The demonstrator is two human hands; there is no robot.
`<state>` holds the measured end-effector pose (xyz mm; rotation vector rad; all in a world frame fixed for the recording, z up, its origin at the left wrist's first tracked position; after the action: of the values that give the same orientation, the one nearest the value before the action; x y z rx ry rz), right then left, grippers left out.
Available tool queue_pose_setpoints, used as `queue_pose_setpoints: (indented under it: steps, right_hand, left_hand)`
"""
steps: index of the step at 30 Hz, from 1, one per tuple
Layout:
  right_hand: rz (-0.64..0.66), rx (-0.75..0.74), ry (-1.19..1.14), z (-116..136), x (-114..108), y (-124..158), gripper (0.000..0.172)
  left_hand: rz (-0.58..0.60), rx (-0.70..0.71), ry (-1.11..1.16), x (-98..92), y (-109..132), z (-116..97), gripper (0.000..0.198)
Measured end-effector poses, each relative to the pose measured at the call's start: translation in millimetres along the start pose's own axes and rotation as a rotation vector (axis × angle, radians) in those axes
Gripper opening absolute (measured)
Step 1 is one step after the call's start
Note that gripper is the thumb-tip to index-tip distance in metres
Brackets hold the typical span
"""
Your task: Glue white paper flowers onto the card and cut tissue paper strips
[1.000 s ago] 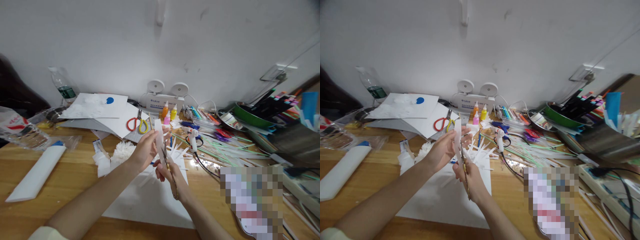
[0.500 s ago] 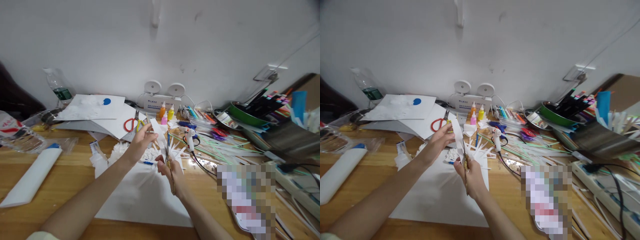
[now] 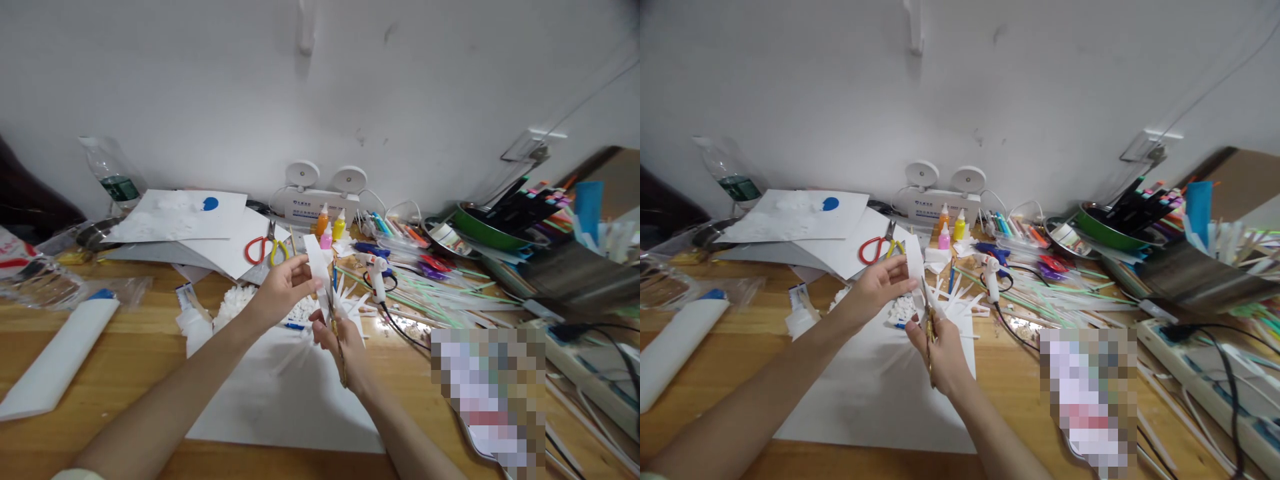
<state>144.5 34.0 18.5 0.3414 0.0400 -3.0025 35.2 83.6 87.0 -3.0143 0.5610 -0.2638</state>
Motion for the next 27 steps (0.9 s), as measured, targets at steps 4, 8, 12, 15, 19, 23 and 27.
queue_pose_setpoints:
  steps: [4,8,12,15,19,23,27]
  right_hand:
    - [0.025,0.024,-0.036,-4.6,1.9,-1.4,0.033]
    - [0.041,0.035,-0.041,-8.5,2.8,-2.6,0.034]
    - [0.074,0.048,-0.020,-8.5,3.2,-2.8,0.036]
    - [0.080,0.055,0.000,-7.9,3.0,-3.4,0.037]
    - [0.084,0.070,0.007,-9.7,3.5,-4.8,0.036]
    - [0.079,0.054,0.010,-10.0,3.6,-5.1,0.036]
    - [0.066,0.032,0.026,-10.2,3.6,-4.6,0.037]
  left_hand:
    - [0.029,0.042,-0.070,-1.1,0.3,0.9,0.037]
    - [0.039,0.045,-0.151,-2.9,1.3,0.7,0.040]
    - [0.081,-0.002,-0.207,-3.0,3.2,1.6,0.042]
    - [0.081,-0.014,-0.269,-3.2,4.8,3.0,0.042]
    - [0.074,0.020,-0.326,-2.5,5.9,4.1,0.032]
    - [0.072,0.037,-0.372,-2.4,5.7,4.8,0.022]
    - [0.064,0.035,-0.414,-2.8,5.6,4.9,0.022]
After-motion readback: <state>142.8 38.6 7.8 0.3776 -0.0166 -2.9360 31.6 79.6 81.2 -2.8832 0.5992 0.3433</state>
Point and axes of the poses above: each hand's wrist, its own y-axis away from the middle knuckle, its own x-axis out of the palm, z = x × y, the point moved 4 cm from there along -y, towards the middle knuckle, and after that the axes turned 1 degree about y, right-handed, at the moved point
